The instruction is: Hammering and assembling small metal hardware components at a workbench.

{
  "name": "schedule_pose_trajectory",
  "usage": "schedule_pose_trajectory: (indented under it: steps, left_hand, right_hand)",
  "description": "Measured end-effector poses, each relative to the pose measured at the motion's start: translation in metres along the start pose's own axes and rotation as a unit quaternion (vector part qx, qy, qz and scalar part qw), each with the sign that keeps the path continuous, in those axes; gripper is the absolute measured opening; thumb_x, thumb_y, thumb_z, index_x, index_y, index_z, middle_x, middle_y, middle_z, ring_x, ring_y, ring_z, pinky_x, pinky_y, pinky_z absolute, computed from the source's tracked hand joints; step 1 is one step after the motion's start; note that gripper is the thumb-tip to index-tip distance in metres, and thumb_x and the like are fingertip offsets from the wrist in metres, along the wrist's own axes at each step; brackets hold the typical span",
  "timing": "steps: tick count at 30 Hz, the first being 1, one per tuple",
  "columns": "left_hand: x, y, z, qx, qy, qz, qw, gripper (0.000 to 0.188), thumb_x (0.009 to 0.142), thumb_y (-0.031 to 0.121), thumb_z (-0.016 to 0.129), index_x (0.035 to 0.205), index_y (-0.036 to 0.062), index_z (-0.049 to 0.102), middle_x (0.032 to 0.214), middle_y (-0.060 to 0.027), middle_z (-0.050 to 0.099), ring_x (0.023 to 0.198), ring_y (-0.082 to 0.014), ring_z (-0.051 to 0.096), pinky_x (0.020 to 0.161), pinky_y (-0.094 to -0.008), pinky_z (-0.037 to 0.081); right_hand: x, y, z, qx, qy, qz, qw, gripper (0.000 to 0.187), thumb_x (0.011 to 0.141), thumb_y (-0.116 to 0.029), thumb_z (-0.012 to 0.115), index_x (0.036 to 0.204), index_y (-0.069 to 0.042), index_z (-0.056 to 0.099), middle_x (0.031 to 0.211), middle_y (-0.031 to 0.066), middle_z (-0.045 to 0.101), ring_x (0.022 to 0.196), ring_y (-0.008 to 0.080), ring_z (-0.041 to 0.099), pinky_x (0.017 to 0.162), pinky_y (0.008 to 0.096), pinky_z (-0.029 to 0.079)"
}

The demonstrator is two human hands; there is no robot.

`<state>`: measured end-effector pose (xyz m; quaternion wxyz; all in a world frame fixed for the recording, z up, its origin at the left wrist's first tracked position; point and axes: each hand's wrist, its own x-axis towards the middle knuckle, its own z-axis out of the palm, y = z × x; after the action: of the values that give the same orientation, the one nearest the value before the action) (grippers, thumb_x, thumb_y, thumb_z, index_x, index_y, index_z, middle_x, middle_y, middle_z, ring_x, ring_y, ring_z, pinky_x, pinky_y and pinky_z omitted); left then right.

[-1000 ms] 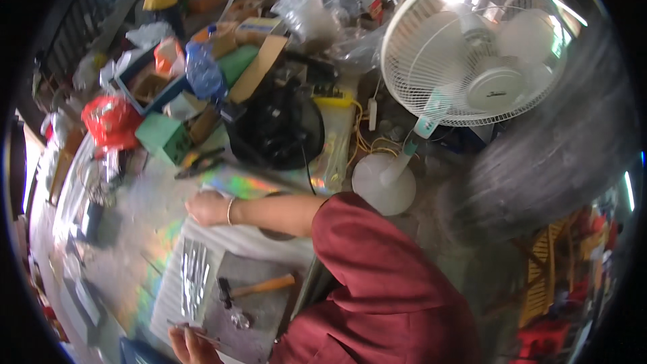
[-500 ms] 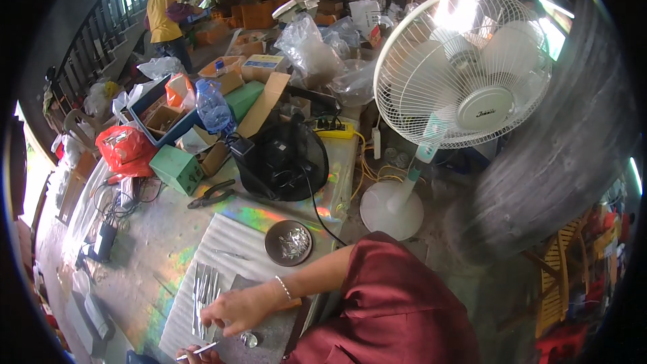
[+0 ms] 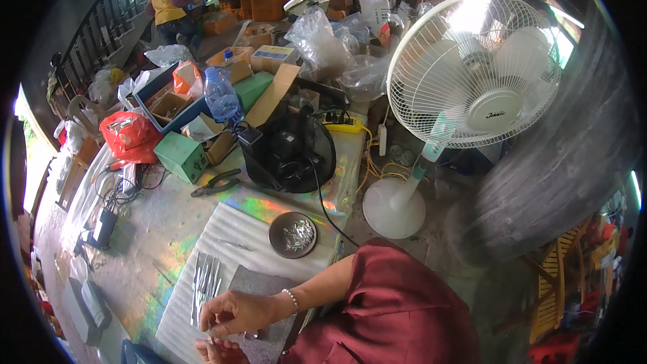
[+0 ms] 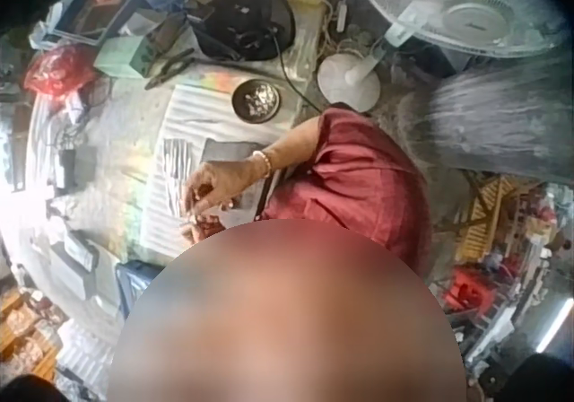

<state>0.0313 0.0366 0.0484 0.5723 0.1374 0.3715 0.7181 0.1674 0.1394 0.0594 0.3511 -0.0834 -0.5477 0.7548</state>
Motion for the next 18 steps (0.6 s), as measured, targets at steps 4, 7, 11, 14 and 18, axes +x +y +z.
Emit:
schedule_pose_trajectory:
  steps: [4,7,11,14,18]
  left_hand:
    - [-0.006,0.001,0.011,0.095,-0.059,-0.014,0.994,0.007,0.090,0.008,0.057,0.086,0.0049,0.053,0.072,-0.0081,0.058,0.065,-0.0172,0.054,0.063,-0.0280,0.046]
    - [-0.017,0.008,0.017,0.318,-0.029,0.035,0.947,0.005,0.090,0.006,0.055,0.086,0.0034,0.054,0.074,-0.0080,0.059,0.067,-0.0157,0.054,0.064,-0.0275,0.046]
    - [-0.037,0.007,0.007,0.333,0.018,-0.004,0.943,0.004,0.088,0.004,0.057,0.087,-0.0003,0.058,0.079,-0.0107,0.063,0.071,-0.0169,0.059,0.065,-0.0290,0.048]
    - [-0.022,-0.002,0.000,0.390,-0.056,-0.012,0.919,0.020,0.084,0.001,0.058,0.103,-0.0043,0.056,0.085,-0.0099,0.064,0.075,-0.0158,0.064,0.065,-0.0245,0.051]
    - [-0.020,0.001,-0.015,0.267,-0.107,-0.083,0.954,0.008,0.089,0.001,0.055,0.096,-0.0036,0.055,0.077,-0.0093,0.066,0.067,-0.0125,0.063,0.059,-0.0234,0.050]
  right_hand:
    - [-0.002,0.002,-0.002,-0.059,-0.006,0.030,0.998,0.015,0.092,-0.012,0.058,0.094,0.002,0.056,0.072,0.0016,0.059,0.061,0.0039,0.054,0.050,0.0200,0.042]
    - [-0.001,-0.003,0.003,-0.065,-0.006,0.064,0.996,0.015,0.092,-0.014,0.058,0.090,0.002,0.057,0.071,0.0022,0.059,0.059,0.0050,0.053,0.051,0.0208,0.043]
    - [0.002,0.000,0.002,-0.064,-0.036,0.126,0.989,0.017,0.089,-0.014,0.060,0.085,0.002,0.058,0.073,0.0039,0.062,0.065,0.0069,0.057,0.056,0.0228,0.046]
    - [-0.004,0.000,-0.005,-0.145,-0.025,0.182,0.972,0.020,0.086,-0.018,0.062,0.092,0.001,0.063,0.082,0.0088,0.067,0.075,0.0092,0.061,0.066,0.0251,0.049]
    - [-0.005,0.007,0.003,-0.061,0.026,0.276,0.959,0.015,0.090,-0.010,0.059,0.098,0.002,0.061,0.087,0.0052,0.064,0.075,0.0092,0.060,0.064,0.0217,0.048]
